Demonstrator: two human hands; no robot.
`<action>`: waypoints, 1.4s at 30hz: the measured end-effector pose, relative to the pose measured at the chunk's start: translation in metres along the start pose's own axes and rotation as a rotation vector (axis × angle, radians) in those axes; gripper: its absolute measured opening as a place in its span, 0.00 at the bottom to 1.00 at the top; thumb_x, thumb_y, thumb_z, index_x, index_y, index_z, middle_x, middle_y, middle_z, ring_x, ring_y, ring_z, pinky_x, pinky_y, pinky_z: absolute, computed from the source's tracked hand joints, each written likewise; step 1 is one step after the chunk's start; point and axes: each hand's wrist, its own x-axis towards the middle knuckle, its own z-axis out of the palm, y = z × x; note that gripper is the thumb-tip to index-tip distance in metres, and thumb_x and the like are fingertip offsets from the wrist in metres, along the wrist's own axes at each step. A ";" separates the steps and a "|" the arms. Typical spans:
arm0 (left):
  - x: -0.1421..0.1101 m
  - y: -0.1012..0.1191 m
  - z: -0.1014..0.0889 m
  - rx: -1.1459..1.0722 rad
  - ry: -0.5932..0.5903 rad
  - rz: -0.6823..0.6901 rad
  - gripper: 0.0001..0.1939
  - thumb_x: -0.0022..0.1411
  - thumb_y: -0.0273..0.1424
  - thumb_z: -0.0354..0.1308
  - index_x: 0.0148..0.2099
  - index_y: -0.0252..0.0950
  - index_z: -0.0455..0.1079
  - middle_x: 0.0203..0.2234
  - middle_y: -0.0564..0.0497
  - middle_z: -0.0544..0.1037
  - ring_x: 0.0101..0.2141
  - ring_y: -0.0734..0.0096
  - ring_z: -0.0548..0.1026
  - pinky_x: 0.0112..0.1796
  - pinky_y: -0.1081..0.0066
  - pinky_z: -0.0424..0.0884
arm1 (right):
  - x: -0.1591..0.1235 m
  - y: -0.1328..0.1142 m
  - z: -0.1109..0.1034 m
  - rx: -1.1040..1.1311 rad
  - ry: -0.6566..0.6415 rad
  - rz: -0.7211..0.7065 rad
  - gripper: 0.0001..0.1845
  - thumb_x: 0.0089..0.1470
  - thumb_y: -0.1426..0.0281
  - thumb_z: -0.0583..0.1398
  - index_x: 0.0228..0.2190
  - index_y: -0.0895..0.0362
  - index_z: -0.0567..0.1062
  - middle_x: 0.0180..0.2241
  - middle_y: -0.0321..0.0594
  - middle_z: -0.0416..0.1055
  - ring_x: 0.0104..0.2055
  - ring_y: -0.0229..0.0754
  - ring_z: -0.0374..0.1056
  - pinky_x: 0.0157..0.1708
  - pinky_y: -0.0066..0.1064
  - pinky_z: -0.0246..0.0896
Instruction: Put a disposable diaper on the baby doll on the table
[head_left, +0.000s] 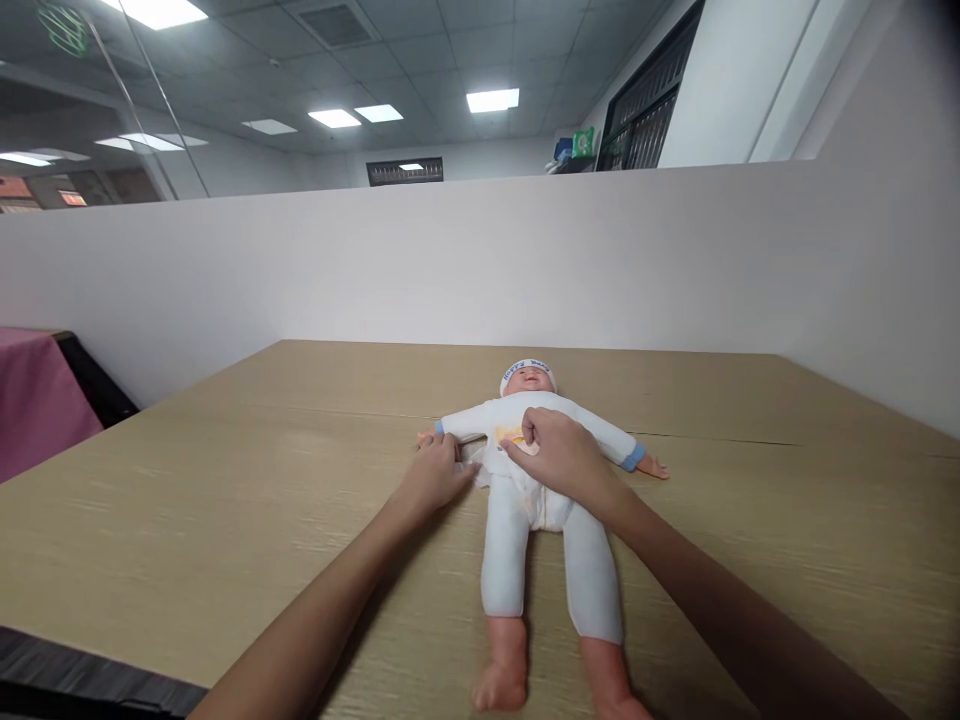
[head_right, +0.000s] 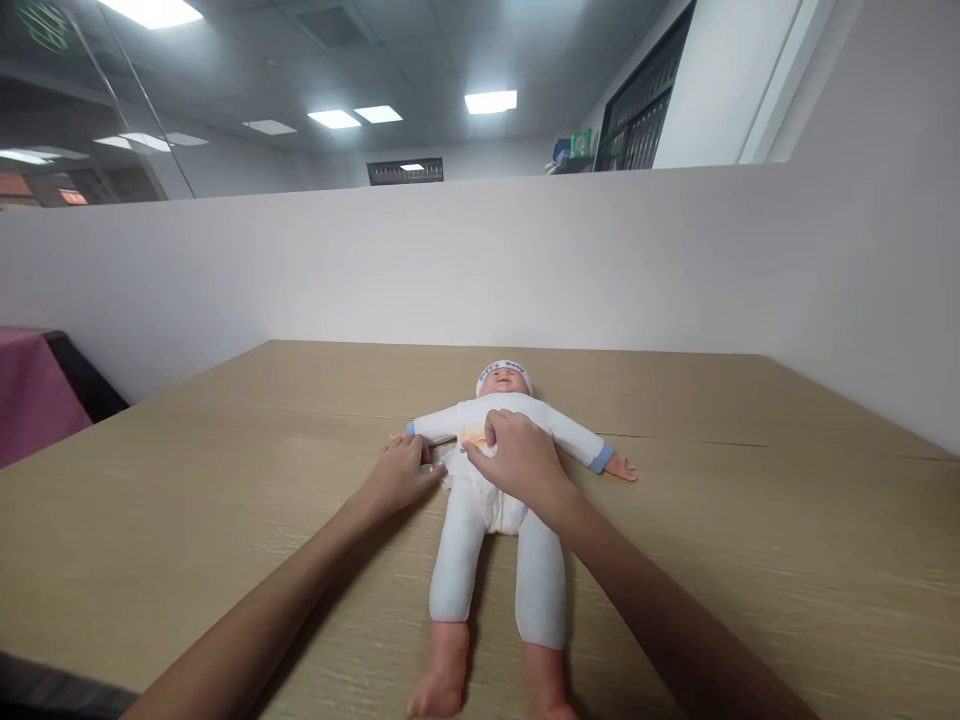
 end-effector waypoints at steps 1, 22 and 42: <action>0.001 -0.002 -0.001 -0.038 -0.020 -0.023 0.14 0.66 0.45 0.61 0.39 0.40 0.70 0.45 0.36 0.82 0.54 0.38 0.76 0.55 0.49 0.70 | 0.005 -0.004 0.003 -0.054 -0.043 0.053 0.22 0.63 0.51 0.65 0.29 0.50 0.64 0.31 0.38 0.76 0.35 0.47 0.71 0.31 0.35 0.48; 0.037 0.059 0.000 -1.118 -0.170 0.040 0.29 0.65 0.59 0.61 0.31 0.38 0.65 0.26 0.56 0.64 0.30 0.71 0.59 0.33 0.68 0.56 | 0.006 -0.013 -0.013 0.026 -0.221 0.101 0.21 0.65 0.53 0.67 0.31 0.52 0.67 0.37 0.39 0.80 0.38 0.44 0.72 0.34 0.33 0.50; 0.042 0.032 0.042 -1.217 -0.030 0.075 0.31 0.63 0.61 0.68 0.43 0.37 0.71 0.31 0.56 0.71 0.34 0.71 0.67 0.38 0.68 0.64 | 0.017 0.001 -0.004 0.065 -0.210 0.216 0.22 0.72 0.61 0.55 0.24 0.52 0.63 0.25 0.32 0.70 0.29 0.40 0.60 0.31 0.32 0.44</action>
